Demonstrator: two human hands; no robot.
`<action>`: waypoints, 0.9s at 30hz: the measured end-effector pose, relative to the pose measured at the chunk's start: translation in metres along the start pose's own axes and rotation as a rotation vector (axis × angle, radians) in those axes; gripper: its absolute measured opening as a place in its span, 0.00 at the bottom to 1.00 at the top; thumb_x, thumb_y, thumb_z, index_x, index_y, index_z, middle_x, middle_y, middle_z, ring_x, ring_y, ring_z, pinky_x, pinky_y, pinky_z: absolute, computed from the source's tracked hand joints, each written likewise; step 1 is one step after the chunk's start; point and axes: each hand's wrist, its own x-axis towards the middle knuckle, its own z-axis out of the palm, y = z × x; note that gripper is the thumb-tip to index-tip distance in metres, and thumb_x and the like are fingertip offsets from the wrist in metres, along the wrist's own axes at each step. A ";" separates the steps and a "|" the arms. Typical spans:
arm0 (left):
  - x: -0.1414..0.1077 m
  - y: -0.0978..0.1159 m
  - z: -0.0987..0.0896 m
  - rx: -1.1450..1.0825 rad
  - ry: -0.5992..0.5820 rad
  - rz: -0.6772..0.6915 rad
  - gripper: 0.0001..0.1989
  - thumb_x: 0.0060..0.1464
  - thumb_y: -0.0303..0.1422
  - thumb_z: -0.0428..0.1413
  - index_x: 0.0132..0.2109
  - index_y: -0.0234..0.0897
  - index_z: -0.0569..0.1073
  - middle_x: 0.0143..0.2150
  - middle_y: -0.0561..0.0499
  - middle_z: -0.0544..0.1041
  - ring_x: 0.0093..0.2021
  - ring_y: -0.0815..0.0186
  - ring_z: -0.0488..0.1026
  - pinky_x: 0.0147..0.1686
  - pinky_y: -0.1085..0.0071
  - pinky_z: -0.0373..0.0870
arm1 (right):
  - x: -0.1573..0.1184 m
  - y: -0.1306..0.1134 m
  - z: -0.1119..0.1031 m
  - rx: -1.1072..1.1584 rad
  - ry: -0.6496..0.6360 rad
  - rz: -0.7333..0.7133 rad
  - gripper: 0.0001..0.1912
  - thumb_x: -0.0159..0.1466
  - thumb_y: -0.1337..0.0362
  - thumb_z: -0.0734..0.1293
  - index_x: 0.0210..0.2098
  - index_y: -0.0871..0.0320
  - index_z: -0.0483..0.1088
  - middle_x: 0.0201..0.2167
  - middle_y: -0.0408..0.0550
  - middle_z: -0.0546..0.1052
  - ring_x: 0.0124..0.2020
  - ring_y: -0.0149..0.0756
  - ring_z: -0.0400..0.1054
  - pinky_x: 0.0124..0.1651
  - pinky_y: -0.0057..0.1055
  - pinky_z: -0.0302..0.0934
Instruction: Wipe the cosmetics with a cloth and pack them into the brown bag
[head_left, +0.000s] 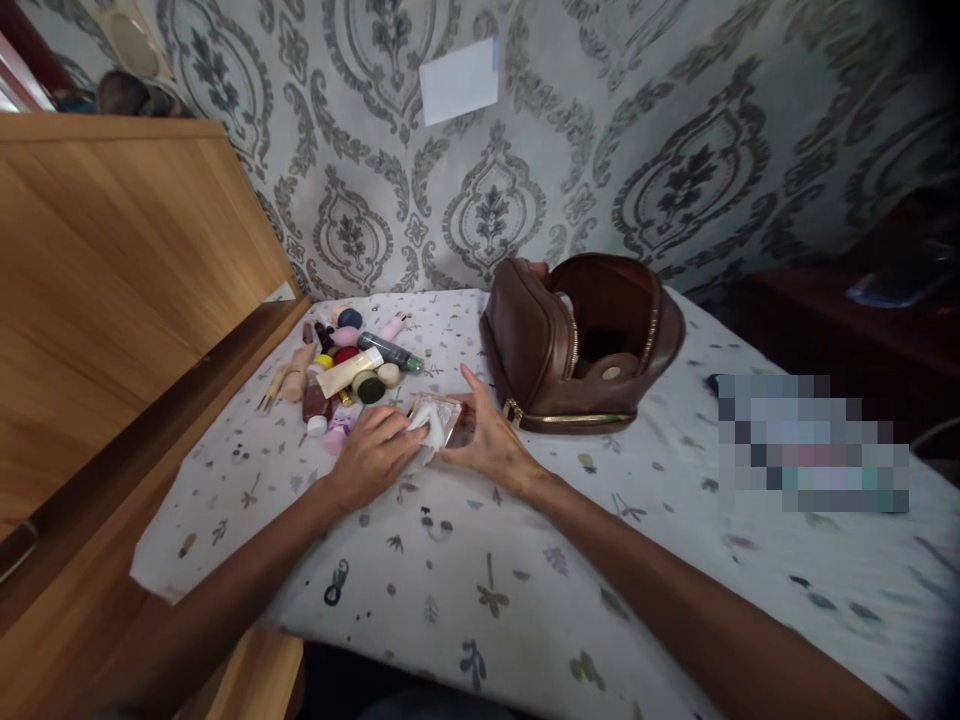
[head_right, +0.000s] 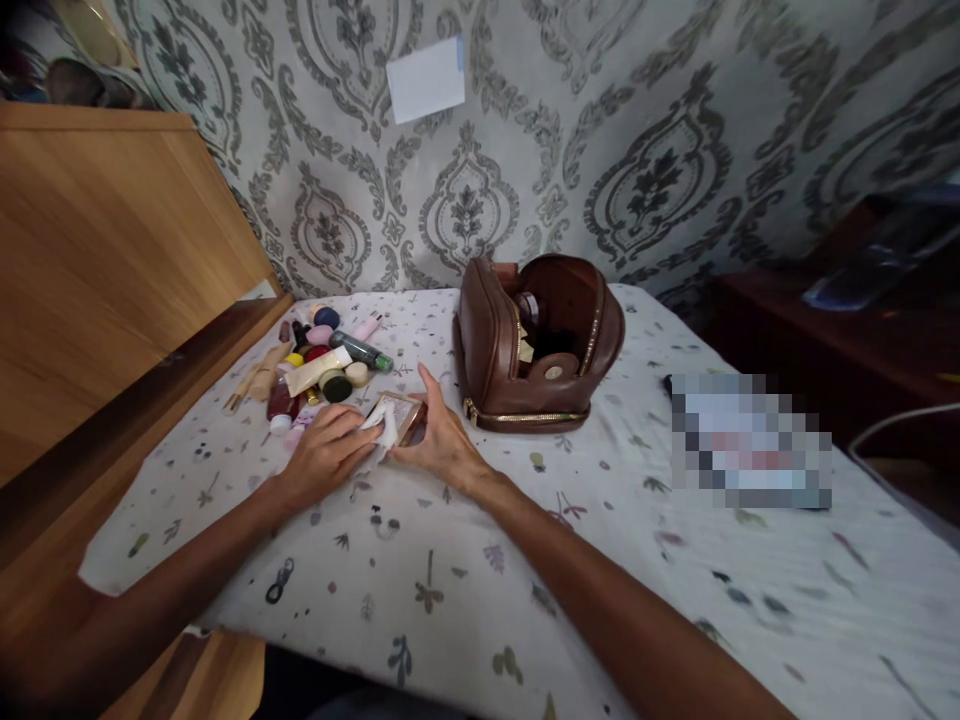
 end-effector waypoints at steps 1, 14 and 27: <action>-0.003 -0.002 0.001 0.044 0.005 -0.039 0.14 0.68 0.33 0.47 0.48 0.38 0.77 0.39 0.45 0.76 0.43 0.59 0.69 0.45 0.61 0.68 | 0.000 -0.001 0.000 0.008 -0.004 0.013 0.64 0.46 0.64 0.78 0.72 0.52 0.37 0.56 0.56 0.71 0.53 0.46 0.70 0.60 0.48 0.62; -0.003 0.006 -0.007 0.302 -0.177 -0.319 0.11 0.65 0.32 0.50 0.34 0.37 0.73 0.35 0.46 0.73 0.39 0.57 0.68 0.38 0.62 0.66 | 0.003 0.007 0.000 -0.120 -0.017 -0.076 0.35 0.50 0.60 0.79 0.56 0.55 0.71 0.51 0.53 0.72 0.50 0.45 0.70 0.55 0.44 0.67; 0.012 0.046 -0.011 0.211 -0.169 -0.162 0.09 0.65 0.33 0.51 0.35 0.38 0.70 0.35 0.47 0.72 0.40 0.56 0.68 0.37 0.61 0.66 | -0.001 -0.004 0.001 -0.346 -0.019 -0.130 0.36 0.50 0.68 0.73 0.59 0.53 0.69 0.51 0.53 0.67 0.53 0.48 0.67 0.59 0.44 0.64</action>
